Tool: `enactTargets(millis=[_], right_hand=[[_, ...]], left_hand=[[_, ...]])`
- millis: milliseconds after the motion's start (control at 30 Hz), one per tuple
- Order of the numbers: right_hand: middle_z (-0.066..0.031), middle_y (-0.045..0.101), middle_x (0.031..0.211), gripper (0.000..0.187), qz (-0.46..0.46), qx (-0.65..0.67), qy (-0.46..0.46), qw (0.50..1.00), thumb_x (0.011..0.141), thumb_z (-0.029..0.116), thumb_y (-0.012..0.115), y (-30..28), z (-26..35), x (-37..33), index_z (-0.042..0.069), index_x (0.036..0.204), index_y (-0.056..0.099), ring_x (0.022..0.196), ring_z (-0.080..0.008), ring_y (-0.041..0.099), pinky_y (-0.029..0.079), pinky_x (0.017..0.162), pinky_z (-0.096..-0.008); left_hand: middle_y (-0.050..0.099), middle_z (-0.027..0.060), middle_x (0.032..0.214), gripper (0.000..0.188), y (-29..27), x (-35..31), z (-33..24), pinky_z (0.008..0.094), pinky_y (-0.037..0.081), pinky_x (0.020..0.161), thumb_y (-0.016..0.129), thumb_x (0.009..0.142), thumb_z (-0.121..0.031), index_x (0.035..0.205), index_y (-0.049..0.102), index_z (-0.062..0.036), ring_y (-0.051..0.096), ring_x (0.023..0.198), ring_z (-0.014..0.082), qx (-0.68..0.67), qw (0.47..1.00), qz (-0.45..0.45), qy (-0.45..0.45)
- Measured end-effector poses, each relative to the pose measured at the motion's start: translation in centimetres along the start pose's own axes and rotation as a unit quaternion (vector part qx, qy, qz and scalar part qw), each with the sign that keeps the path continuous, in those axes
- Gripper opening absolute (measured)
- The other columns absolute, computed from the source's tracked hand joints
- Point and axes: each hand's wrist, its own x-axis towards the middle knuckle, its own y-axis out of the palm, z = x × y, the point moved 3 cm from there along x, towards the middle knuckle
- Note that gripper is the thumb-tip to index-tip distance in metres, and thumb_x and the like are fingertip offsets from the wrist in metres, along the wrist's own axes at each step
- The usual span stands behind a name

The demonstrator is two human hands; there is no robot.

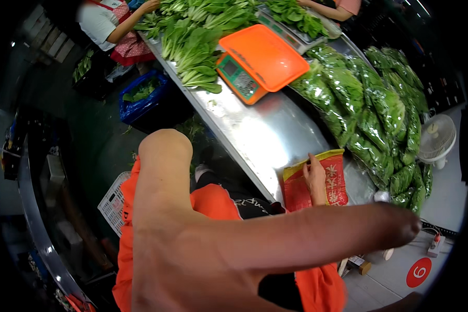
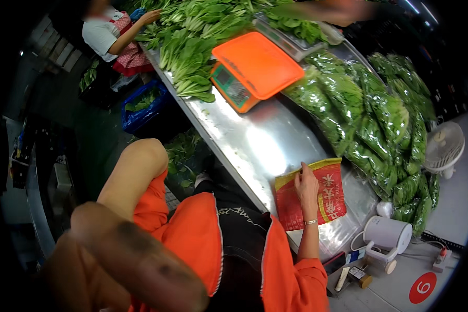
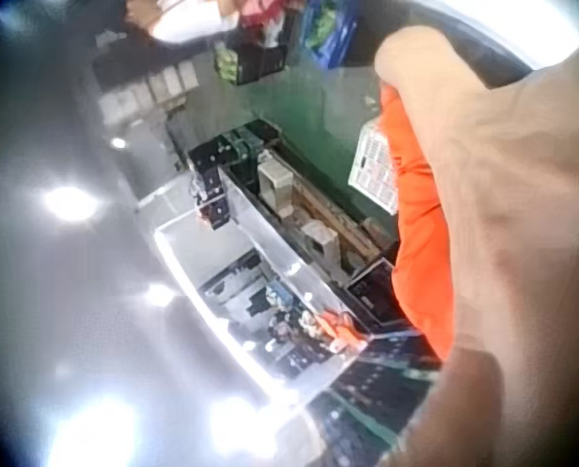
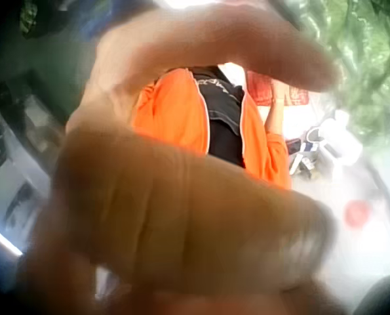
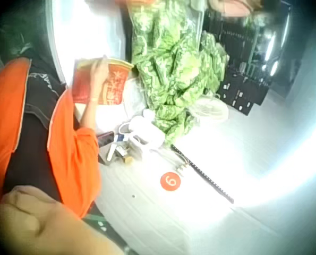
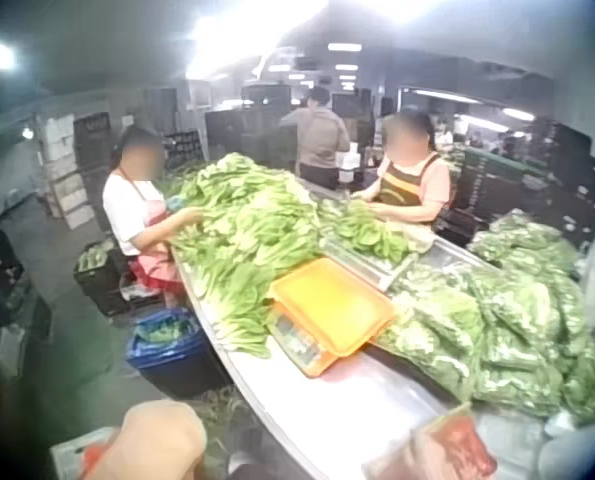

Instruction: The person selects bunches of leafy green vegetables, places them on a digital scale, then transfers them into plastic bags. The person ties the bags with rubber bands and sets the packaged vegetables aside on the counter.

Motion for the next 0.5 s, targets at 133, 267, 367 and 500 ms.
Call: enactTargets(millis=[133, 267, 367, 500], right_hand=[[-0.0187, 0.063, 0.084, 0.036, 0.080, 0.107, -0.004, 0.991, 0.084, 0.012, 0.057, 5.1, 8.4, 5.0, 0.004, 0.119, 0.053, 0.066, -0.0319, 0.062, 0.049, 0.059, -0.0408], [-0.0166, 0.063, 0.083, 0.028, 0.090, 0.258, -0.069, 0.959, 0.083, 0.011, 0.059, 11.4, 18.1, 9.9, 0.002, 0.110, 0.060, 0.063, -0.0262, 0.061, 0.050, 0.059, -0.0354], [-0.0157, 0.063, 0.087, 0.025, 0.119, 0.262, -0.040, 0.957, 0.084, 0.011, 0.058, 15.6, 23.3, 13.0, 0.000, 0.107, 0.061, 0.068, -0.0252, 0.062, 0.050, 0.064, -0.0332], [-0.0156, 0.064, 0.089, 0.022, 0.123, 0.352, -0.047, 0.927, 0.085, 0.010, 0.057, 19.0, 30.6, 18.2, -0.001, 0.103, 0.062, 0.070, -0.0244, 0.063, 0.050, 0.064, -0.0321]], left_hand=[[0.055, 0.0138, 0.111, 0.065, -6.0, -6.0, -1.5, 0.0517, 0.048, 0.082, 0.064, 0.080, -0.049, 0.122, 0.050, -0.0021, 0.055, 0.099, 0.0268, 0.058, 0.997, -0.048, -0.008], [0.057, 0.0134, 0.110, 0.063, -14.5, -12.3, -6.0, 0.0513, 0.048, 0.081, 0.063, 0.081, -0.048, 0.121, 0.051, -0.0011, 0.056, 0.098, 0.0259, 0.148, 0.979, -0.140, 0.015], [0.058, 0.0130, 0.108, 0.062, -23.2, -20.0, -5.7, 0.0511, 0.048, 0.081, 0.063, 0.082, -0.047, 0.121, 0.051, -0.0003, 0.057, 0.097, 0.0252, 0.222, 0.925, -0.305, 0.044], [0.057, 0.0155, 0.114, 0.045, -33.1, -33.3, 4.2, 0.0335, 0.047, 0.087, 0.066, 0.084, -0.019, 0.121, 0.051, 0.0016, 0.055, 0.108, 0.0239, 0.265, 0.706, -0.515, -0.407]])
